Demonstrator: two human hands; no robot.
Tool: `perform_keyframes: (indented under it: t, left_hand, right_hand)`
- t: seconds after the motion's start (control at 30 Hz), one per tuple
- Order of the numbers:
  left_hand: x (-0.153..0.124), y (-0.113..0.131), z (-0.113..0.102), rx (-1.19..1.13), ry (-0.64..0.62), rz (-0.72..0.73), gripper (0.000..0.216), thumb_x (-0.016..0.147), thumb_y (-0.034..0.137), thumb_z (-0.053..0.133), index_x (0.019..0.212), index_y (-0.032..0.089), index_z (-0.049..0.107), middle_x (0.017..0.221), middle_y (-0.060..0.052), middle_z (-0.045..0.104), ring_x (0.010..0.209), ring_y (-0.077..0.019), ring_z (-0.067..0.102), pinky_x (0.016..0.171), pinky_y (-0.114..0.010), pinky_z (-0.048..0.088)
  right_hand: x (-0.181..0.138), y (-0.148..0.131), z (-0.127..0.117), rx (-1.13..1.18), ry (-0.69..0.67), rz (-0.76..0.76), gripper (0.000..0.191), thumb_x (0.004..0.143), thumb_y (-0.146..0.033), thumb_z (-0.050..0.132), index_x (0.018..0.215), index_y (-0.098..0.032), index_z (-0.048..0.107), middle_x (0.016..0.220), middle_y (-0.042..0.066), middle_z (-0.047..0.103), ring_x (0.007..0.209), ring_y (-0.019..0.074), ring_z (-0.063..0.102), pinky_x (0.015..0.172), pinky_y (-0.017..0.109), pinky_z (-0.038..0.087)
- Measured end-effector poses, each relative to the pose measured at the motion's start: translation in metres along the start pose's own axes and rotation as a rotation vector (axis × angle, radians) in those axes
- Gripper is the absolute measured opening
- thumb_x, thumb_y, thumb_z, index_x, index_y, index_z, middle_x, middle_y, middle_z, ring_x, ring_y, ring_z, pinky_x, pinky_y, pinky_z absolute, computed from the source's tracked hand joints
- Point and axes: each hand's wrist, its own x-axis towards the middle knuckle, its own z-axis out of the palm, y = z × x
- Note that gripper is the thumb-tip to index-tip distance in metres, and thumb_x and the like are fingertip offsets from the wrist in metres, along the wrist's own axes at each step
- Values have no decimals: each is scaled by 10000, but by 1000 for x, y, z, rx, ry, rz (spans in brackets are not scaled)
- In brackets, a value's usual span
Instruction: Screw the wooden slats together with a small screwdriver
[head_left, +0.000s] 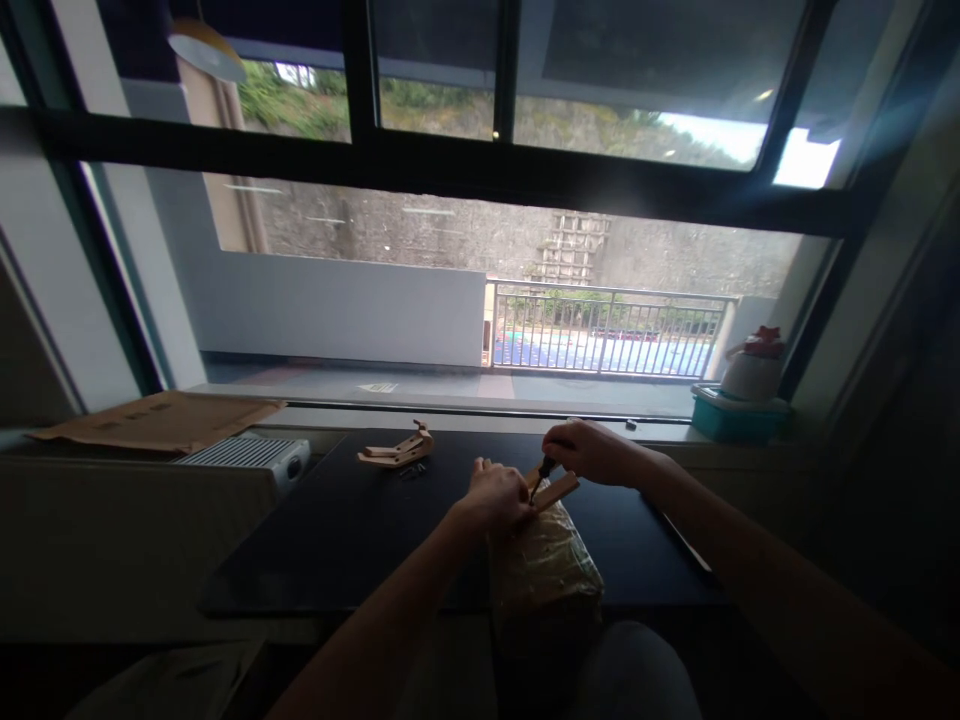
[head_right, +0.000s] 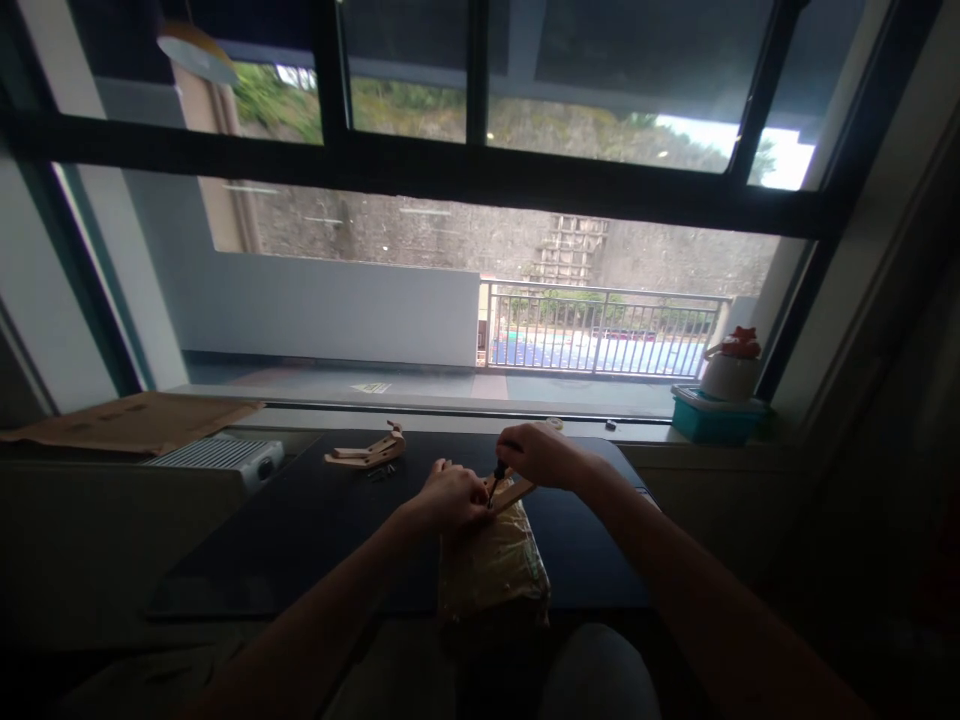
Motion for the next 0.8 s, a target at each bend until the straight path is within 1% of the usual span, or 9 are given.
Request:
perform_keyframes:
  t: [0.1, 0.17, 0.27, 0.43, 0.57, 0.63, 0.73, 0.77, 0.8]
  left_hand:
    - [-1, -2, 0, -22, 9, 25, 243, 774, 401, 539, 819, 259, 730, 891, -55, 716, 972, -281, 595, 978, -561, 259]
    - [0, -4, 0, -46, 1, 46, 224, 783, 388, 536, 822, 279, 728, 926, -43, 709, 975, -266, 585, 983, -567, 242]
    - [0, -6, -2, -98, -18, 57, 198, 781, 361, 551, 771, 267, 724, 915, -39, 699, 970, -255, 574, 995, -564, 218]
    - [-1, -5, -4, -133, -22, 28, 181, 787, 321, 557, 743, 249, 717, 873, -44, 680, 962, -238, 559, 1024, -537, 194]
    - [-1, -2, -4, -103, -7, 30, 184, 780, 307, 552, 699, 221, 694, 839, -54, 658, 987, -251, 530, 1035, -551, 201]
    - [-2, -2, -4, -80, 12, 49, 175, 779, 295, 548, 710, 212, 686, 861, -57, 647, 1013, -253, 514, 1050, -564, 187]
    - [-5, -4, -5, -75, 80, 77, 174, 767, 279, 567, 888, 243, 686, 939, -45, 638, 1064, -246, 489, 1078, -580, 117]
    - [-7, -5, -6, -80, 87, 80, 200, 764, 274, 573, 933, 256, 679, 948, -39, 641, 1076, -245, 484, 1082, -583, 98]
    - [-8, -5, -7, -83, 75, 79, 197, 766, 265, 572, 932, 260, 678, 941, -33, 646, 1076, -244, 484, 1083, -586, 87]
  right_hand:
    - [7, 9, -4, 9, -66, -45, 216, 825, -302, 506, 879, -174, 672, 675, -3, 614, 555, 89, 469, 522, 209, 332]
    - [12, 16, -7, 13, -135, -69, 208, 822, -293, 513, 909, -182, 665, 711, -2, 630, 564, 89, 481, 526, 210, 342]
    - [25, 23, -14, 4, -239, -68, 212, 823, -290, 508, 927, -190, 663, 773, 9, 650, 607, 101, 514, 537, 216, 358]
    - [48, 14, -22, -13, -408, -59, 197, 803, -256, 528, 932, -189, 661, 792, 19, 657, 617, 108, 532, 528, 224, 369]
    - [54, 2, -23, -13, -455, -64, 191, 798, -222, 524, 925, -176, 659, 788, 21, 659, 607, 106, 533, 524, 227, 372]
    - [54, 0, -23, -19, -467, -60, 196, 807, -227, 510, 931, -175, 653, 790, 22, 660, 613, 109, 539, 523, 228, 375]
    - [52, 3, -23, -55, -453, -70, 192, 819, -240, 498, 926, -189, 650, 805, 21, 664, 626, 113, 543, 529, 228, 375]
    - [51, 4, -23, -66, -448, -81, 189, 821, -243, 501, 924, -197, 652, 808, 19, 665, 628, 113, 543, 530, 228, 372]
    - [51, 5, -23, -74, -442, -90, 185, 820, -244, 506, 919, -204, 656, 804, 18, 666, 628, 114, 541, 529, 230, 369]
